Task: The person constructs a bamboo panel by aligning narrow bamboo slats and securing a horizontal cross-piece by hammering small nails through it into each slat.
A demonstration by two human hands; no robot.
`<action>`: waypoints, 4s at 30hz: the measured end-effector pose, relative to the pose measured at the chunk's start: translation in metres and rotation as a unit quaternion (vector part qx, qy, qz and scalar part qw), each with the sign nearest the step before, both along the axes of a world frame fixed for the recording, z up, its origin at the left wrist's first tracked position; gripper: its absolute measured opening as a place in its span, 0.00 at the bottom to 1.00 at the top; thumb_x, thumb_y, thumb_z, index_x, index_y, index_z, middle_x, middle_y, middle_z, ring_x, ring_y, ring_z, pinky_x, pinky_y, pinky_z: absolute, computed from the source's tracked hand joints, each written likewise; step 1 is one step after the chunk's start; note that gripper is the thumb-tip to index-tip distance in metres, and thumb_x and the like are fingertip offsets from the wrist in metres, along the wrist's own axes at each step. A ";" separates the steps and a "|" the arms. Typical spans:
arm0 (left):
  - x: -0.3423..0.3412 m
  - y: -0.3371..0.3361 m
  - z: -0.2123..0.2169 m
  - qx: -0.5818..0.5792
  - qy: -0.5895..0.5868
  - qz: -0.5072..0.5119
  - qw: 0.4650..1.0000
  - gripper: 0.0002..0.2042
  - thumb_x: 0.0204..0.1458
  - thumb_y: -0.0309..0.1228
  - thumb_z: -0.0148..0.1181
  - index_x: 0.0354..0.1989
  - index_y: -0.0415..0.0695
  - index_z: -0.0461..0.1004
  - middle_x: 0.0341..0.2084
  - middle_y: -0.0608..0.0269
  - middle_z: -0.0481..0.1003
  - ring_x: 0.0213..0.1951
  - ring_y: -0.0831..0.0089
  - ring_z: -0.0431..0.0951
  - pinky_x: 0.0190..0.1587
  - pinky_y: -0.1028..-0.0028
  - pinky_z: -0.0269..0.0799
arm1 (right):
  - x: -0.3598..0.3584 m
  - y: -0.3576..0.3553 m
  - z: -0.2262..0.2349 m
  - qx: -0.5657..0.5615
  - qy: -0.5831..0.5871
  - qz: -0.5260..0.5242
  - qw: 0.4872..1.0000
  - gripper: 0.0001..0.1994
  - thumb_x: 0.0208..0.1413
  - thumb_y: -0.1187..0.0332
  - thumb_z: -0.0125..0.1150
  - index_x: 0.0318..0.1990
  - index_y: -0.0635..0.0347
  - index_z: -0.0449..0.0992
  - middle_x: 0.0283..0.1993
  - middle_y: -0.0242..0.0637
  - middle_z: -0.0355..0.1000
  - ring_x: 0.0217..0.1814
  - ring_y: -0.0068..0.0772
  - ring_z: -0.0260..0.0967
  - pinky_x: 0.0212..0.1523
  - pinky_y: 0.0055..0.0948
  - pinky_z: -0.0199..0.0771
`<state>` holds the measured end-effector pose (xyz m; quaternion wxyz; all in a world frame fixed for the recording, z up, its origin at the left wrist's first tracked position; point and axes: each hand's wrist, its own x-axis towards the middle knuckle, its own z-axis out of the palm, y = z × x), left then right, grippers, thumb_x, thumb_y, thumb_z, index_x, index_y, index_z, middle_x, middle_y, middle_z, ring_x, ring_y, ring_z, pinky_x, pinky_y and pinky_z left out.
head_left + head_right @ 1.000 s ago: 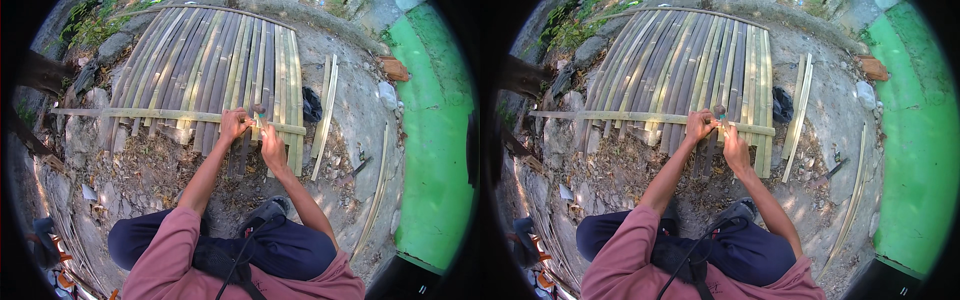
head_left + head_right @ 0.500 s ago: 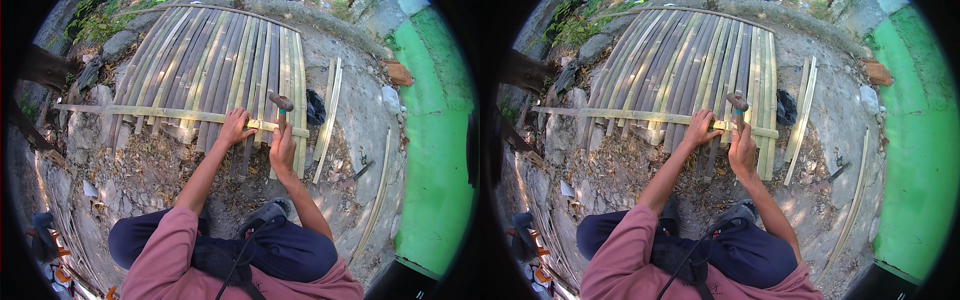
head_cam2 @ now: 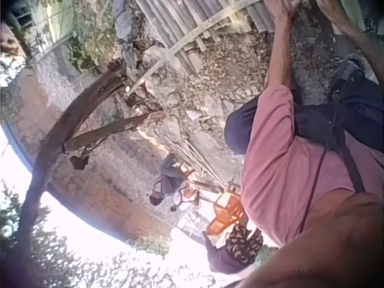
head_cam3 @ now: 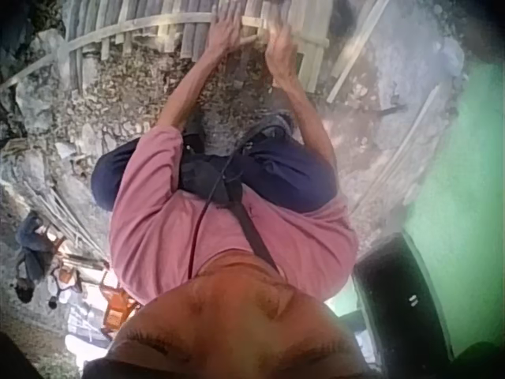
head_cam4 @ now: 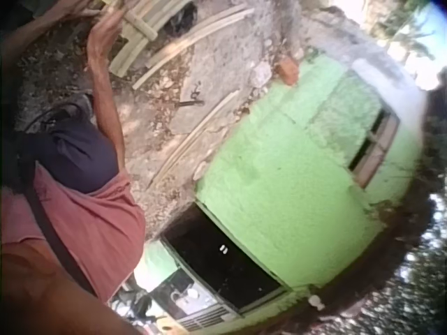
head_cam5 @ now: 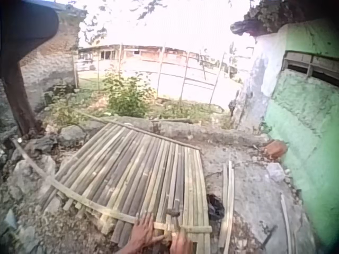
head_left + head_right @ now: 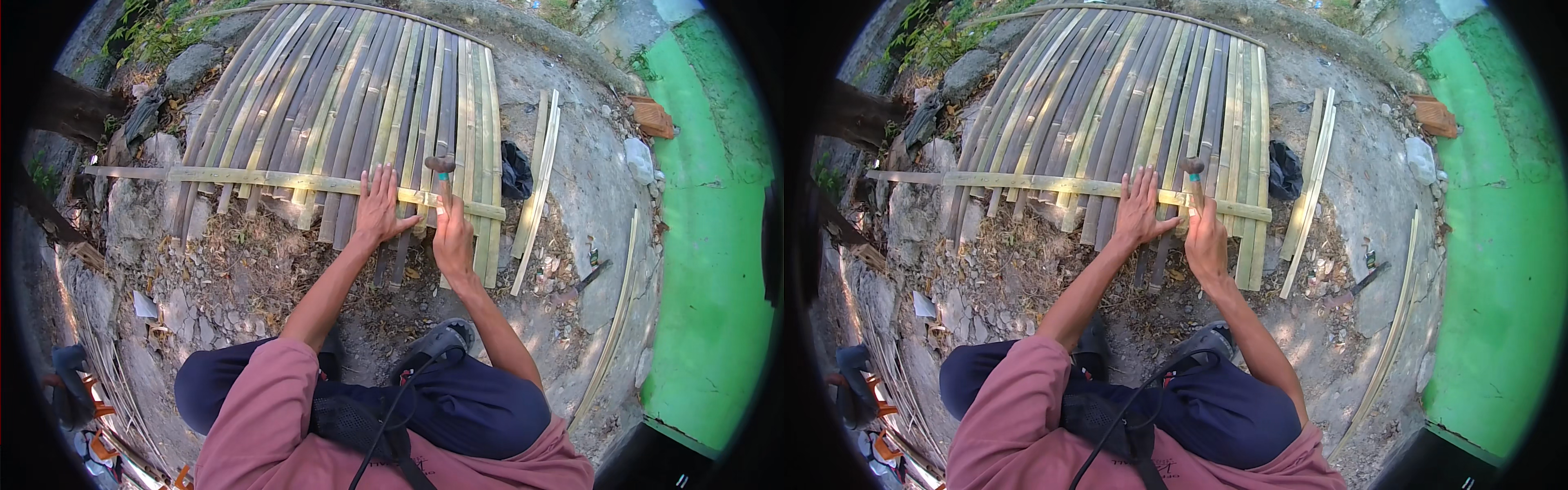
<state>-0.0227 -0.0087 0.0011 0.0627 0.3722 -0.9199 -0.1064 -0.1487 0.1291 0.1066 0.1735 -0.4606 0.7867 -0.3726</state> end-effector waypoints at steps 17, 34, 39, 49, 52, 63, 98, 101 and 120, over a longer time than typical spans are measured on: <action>-0.002 -0.002 -0.001 -0.012 -0.007 0.007 1.000 0.65 0.49 0.78 0.57 0.82 0.32 0.51 0.83 0.46 0.50 0.85 0.53 0.42 0.84 0.42 0.30 | 0.004 0.003 0.011 -0.020 0.011 -0.012 1.000 0.13 0.78 0.69 0.47 0.60 0.69 0.66 0.38 0.68 0.78 0.42 0.76 0.78 0.37 0.63 0.73; 0.000 -0.004 -0.018 -0.010 0.060 0.007 0.998 0.41 0.58 0.43 0.48 0.79 0.31 0.56 0.82 0.46 0.54 0.84 0.51 0.49 0.82 0.41 0.39 | -0.011 0.011 -0.028 -0.063 0.034 -0.034 0.997 0.14 0.79 0.66 0.47 0.63 0.66 0.67 0.35 0.61 0.78 0.36 0.67 0.80 0.32 0.55 0.72; -0.002 -0.003 -0.018 -0.015 0.063 0.005 0.998 0.41 0.58 0.42 0.48 0.79 0.32 0.57 0.82 0.47 0.54 0.84 0.52 0.49 0.82 0.42 0.39 | 0.008 0.016 0.031 -0.134 -0.051 -0.062 0.988 0.18 0.80 0.63 0.47 0.67 0.64 0.69 0.29 0.44 0.73 0.26 0.38 0.74 0.30 0.41 0.71; 0.004 -0.012 -0.022 -0.001 0.054 -0.003 0.999 0.39 0.60 0.43 0.49 0.80 0.37 0.58 0.82 0.49 0.55 0.83 0.55 0.51 0.82 0.44 0.43 | -0.054 -0.017 0.084 0.032 -0.021 0.021 0.999 0.19 0.78 0.63 0.47 0.65 0.68 0.72 0.27 0.47 0.72 0.27 0.46 0.73 0.33 0.47 0.68; -0.002 -0.016 -0.015 0.018 0.059 -0.024 0.998 0.38 0.62 0.43 0.49 0.80 0.40 0.59 0.82 0.51 0.56 0.83 0.57 0.51 0.81 0.44 0.45 | -0.051 -0.020 0.051 -0.018 -0.002 -0.049 0.999 0.21 0.79 0.62 0.47 0.67 0.70 0.69 0.28 0.53 0.73 0.29 0.56 0.76 0.34 0.53 0.69; 0.016 -0.020 -0.024 -0.004 0.085 -0.039 0.996 0.36 0.64 0.45 0.50 0.81 0.45 0.60 0.82 0.54 0.56 0.83 0.58 0.53 0.82 0.45 0.45 | 0.047 0.017 -0.041 0.002 0.014 -0.100 0.995 0.19 0.79 0.65 0.47 0.67 0.70 0.65 0.30 0.63 0.75 0.33 0.69 0.77 0.32 0.59 0.69; 0.008 -0.017 -0.020 -0.001 0.125 -0.037 0.991 0.35 0.64 0.44 0.52 0.80 0.45 0.62 0.81 0.54 0.59 0.82 0.57 0.54 0.82 0.44 0.43 | 0.033 0.013 -0.076 0.058 0.077 -0.054 0.994 0.18 0.80 0.64 0.44 0.65 0.69 0.67 0.28 0.61 0.75 0.29 0.67 0.77 0.30 0.58 0.68; 0.018 -0.018 -0.026 -0.007 0.111 -0.029 0.993 0.35 0.63 0.44 0.52 0.79 0.45 0.62 0.81 0.54 0.59 0.82 0.57 0.54 0.82 0.44 0.43 | 0.046 0.000 -0.040 0.021 0.029 -0.083 0.996 0.17 0.80 0.65 0.44 0.65 0.69 0.67 0.30 0.64 0.76 0.33 0.71 0.78 0.32 0.61 0.68; 0.019 -0.021 -0.025 -0.001 0.120 -0.019 0.993 0.34 0.63 0.43 0.51 0.79 0.45 0.63 0.80 0.55 0.60 0.82 0.57 0.54 0.82 0.44 0.43 | 0.038 0.010 -0.006 -0.131 -0.055 -0.224 0.964 0.17 0.81 0.61 0.44 0.63 0.65 0.70 0.26 0.46 0.73 0.23 0.51 0.74 0.25 0.47 0.65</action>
